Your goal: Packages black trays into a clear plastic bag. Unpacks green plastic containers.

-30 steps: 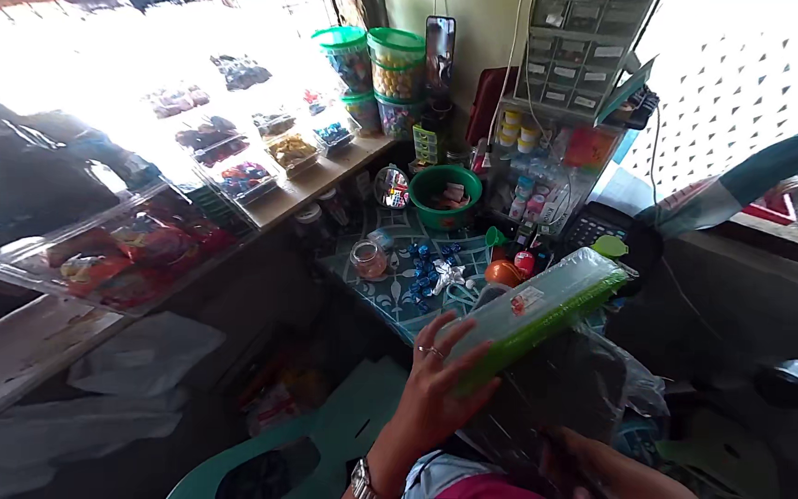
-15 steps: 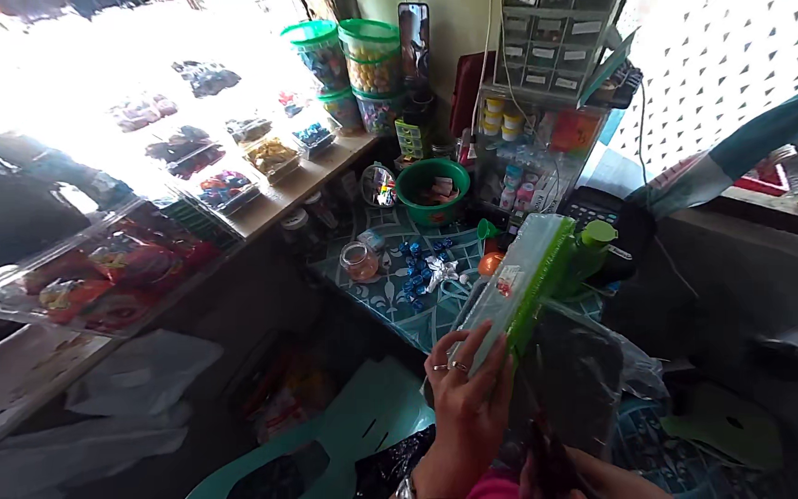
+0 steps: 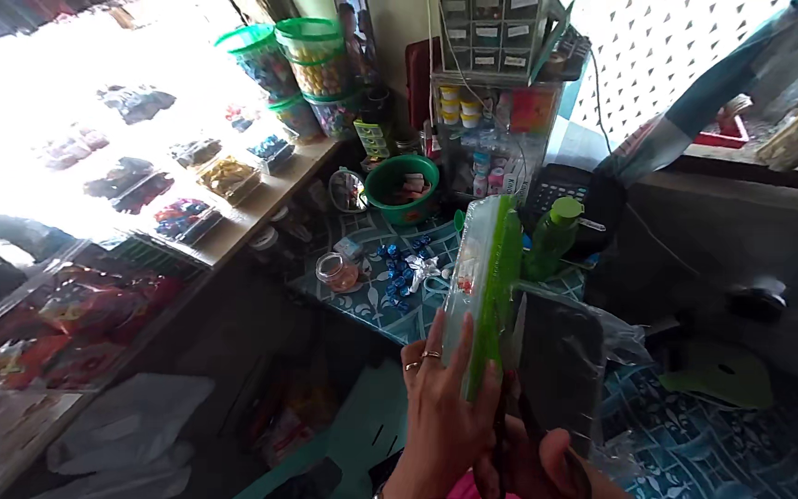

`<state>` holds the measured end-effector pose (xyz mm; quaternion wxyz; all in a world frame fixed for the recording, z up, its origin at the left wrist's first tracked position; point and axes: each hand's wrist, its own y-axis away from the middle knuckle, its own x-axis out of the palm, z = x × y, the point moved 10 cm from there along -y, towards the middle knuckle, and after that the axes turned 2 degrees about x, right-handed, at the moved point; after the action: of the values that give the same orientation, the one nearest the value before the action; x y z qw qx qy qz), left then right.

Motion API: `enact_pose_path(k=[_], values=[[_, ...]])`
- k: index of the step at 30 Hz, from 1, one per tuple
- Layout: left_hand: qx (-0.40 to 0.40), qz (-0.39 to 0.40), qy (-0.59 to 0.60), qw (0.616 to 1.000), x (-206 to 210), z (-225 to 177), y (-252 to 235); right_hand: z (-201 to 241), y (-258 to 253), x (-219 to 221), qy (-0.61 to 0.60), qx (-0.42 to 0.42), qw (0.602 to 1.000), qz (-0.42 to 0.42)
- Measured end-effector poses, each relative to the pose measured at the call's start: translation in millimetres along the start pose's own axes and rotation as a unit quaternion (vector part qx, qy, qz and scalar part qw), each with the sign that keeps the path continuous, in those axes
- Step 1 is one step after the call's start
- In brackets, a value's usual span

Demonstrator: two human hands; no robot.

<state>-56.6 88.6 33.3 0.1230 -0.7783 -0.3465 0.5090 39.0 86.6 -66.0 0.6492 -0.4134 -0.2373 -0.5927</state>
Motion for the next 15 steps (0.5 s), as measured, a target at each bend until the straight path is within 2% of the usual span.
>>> enact_pose_path(k=[5, 10, 15], values=[[-0.009, 0.017, 0.095, 0.995, 5, 2, 3, 10, -4, 9, -0.028, 0.001, 1.0, 0.006], [0.004, 0.029, 0.101, 0.994, 7, -9, 8, 35, -8, 2, -0.002, 0.023, 0.991, -0.133], [-0.005, 0.025, 0.098, 0.995, 5, -3, 11, 31, -14, -2, -0.056, 0.02, 0.996, -0.067]])
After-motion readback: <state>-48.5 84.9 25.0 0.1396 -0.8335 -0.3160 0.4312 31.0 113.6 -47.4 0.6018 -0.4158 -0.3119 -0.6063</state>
